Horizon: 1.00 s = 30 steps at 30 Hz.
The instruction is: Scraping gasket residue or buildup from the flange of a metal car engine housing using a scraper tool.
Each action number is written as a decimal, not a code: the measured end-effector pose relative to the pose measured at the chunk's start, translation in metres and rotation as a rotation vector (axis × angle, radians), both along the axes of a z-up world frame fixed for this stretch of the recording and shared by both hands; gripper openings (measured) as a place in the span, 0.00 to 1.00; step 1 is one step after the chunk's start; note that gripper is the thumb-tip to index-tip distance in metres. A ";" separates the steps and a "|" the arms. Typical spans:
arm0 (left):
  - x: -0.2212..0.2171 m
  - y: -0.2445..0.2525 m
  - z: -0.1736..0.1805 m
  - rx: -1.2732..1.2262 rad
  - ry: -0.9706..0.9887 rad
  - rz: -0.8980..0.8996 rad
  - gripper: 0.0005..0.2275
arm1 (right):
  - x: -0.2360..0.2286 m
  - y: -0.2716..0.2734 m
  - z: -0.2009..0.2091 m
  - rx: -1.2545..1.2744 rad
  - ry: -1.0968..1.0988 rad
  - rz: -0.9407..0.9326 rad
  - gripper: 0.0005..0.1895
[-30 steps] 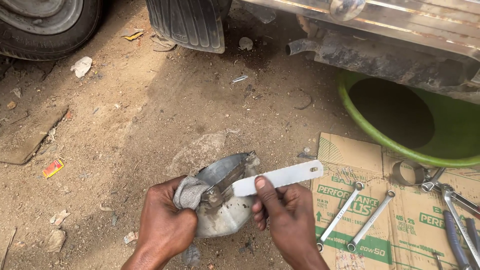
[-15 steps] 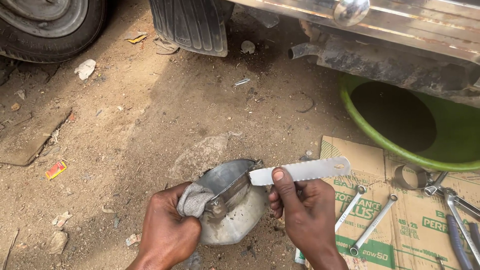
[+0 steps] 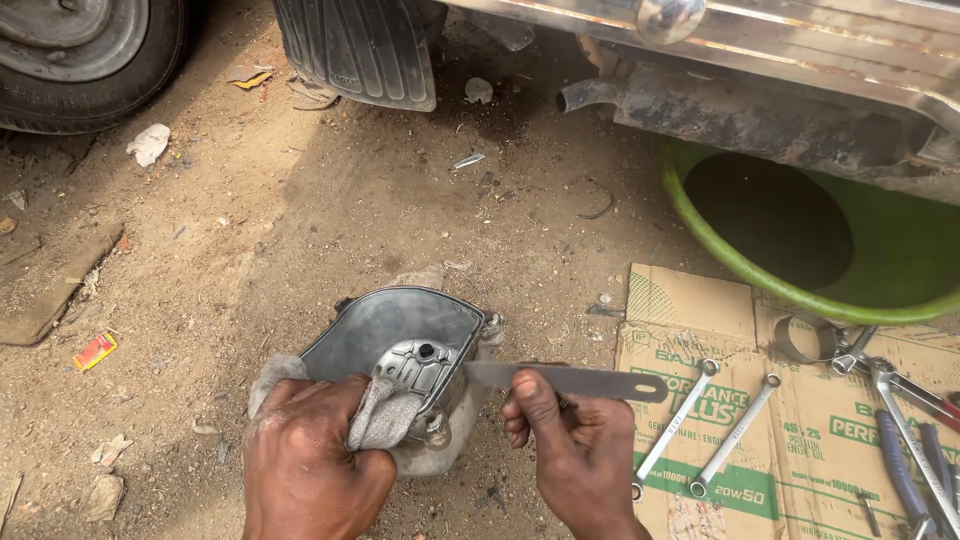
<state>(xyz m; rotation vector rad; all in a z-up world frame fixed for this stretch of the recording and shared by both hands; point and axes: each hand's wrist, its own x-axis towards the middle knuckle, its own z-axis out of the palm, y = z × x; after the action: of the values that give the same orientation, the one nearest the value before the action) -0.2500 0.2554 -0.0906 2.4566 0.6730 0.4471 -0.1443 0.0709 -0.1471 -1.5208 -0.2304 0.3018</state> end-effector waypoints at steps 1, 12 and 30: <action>-0.001 0.000 0.000 0.010 0.053 0.015 0.14 | 0.001 0.001 0.001 0.005 0.017 -0.032 0.16; -0.004 0.000 -0.005 0.098 0.008 0.020 0.18 | -0.009 0.002 0.005 -0.121 -0.104 -0.030 0.16; -0.010 0.008 -0.015 0.212 -0.137 -0.082 0.18 | -0.007 -0.003 0.017 -0.276 -0.228 0.006 0.14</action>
<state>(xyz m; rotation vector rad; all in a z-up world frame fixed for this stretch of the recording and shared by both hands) -0.2597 0.2637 -0.1052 2.6105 0.4880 0.6783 -0.1513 0.0683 -0.1297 -1.8300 -0.3860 0.1683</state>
